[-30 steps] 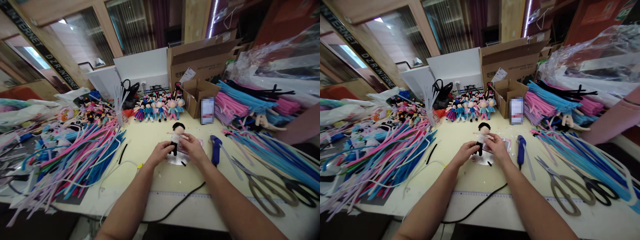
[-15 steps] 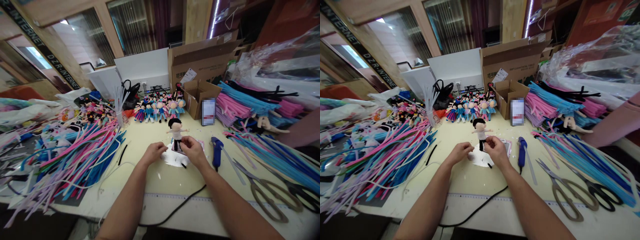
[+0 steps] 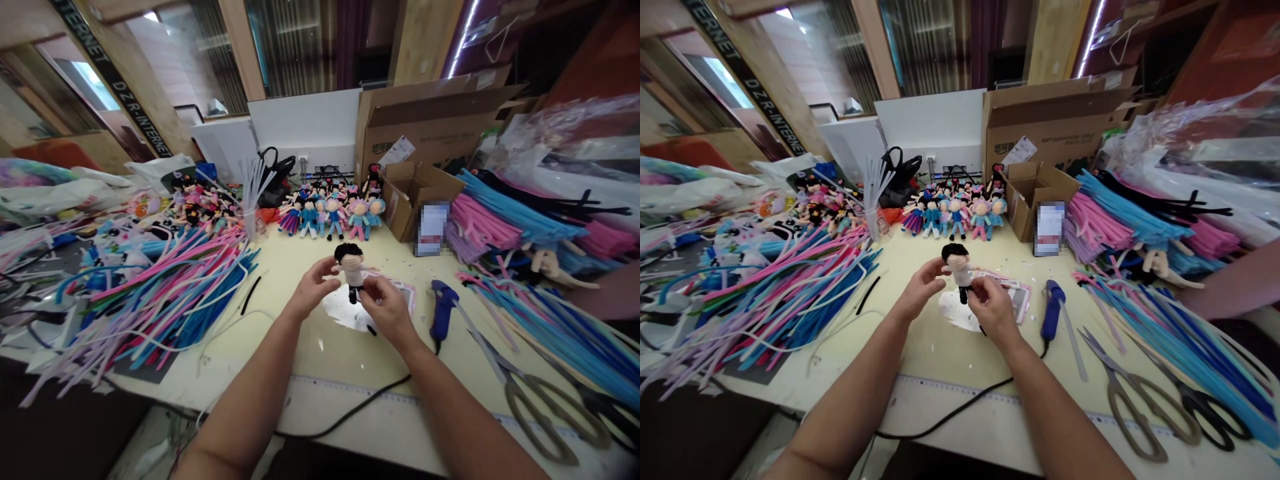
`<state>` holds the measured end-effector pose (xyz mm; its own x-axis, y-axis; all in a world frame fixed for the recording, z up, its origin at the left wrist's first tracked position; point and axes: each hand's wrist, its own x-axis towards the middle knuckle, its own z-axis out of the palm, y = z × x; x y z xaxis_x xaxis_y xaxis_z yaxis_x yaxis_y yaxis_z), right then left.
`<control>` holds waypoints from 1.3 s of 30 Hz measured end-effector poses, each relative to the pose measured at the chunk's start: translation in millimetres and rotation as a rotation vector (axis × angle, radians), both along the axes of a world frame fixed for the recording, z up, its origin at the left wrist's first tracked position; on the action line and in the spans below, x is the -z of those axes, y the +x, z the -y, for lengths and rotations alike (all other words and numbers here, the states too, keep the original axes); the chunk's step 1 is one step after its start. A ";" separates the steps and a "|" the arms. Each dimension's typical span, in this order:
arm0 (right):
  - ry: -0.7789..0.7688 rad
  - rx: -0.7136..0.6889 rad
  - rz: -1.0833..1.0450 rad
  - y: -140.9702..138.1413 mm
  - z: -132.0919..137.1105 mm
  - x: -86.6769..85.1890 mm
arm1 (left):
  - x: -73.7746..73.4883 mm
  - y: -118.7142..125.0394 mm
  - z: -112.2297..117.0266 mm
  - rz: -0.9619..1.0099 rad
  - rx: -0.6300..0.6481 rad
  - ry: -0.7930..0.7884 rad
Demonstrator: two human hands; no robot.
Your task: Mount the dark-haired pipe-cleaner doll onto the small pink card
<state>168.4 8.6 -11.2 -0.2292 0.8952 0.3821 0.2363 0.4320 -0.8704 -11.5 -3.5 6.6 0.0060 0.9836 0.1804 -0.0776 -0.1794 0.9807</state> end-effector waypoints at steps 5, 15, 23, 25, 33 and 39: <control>-0.093 -0.071 -0.045 -2.7 1.4 2.9 | 4.3 11.6 -1.0 0.134 -0.062 -0.108; -0.171 0.141 -0.241 15.3 -7.2 -10.0 | 9.2 11.3 -3.2 0.050 -0.036 -0.152; -0.267 0.013 -0.014 17.5 -18.6 6.2 | 10.0 -1.6 -5.7 0.248 -0.088 -0.219; -0.310 -0.143 -0.029 8.3 -12.0 7.6 | 9.7 2.9 -4.4 0.278 -0.053 -0.221; -0.364 -0.087 -0.013 0.9 -9.6 10.7 | 7.9 5.4 -1.9 0.232 0.097 -0.277; -0.425 -0.025 -0.181 3.0 -14.2 8.6 | 10.0 -1.0 -4.4 0.168 -0.009 -0.370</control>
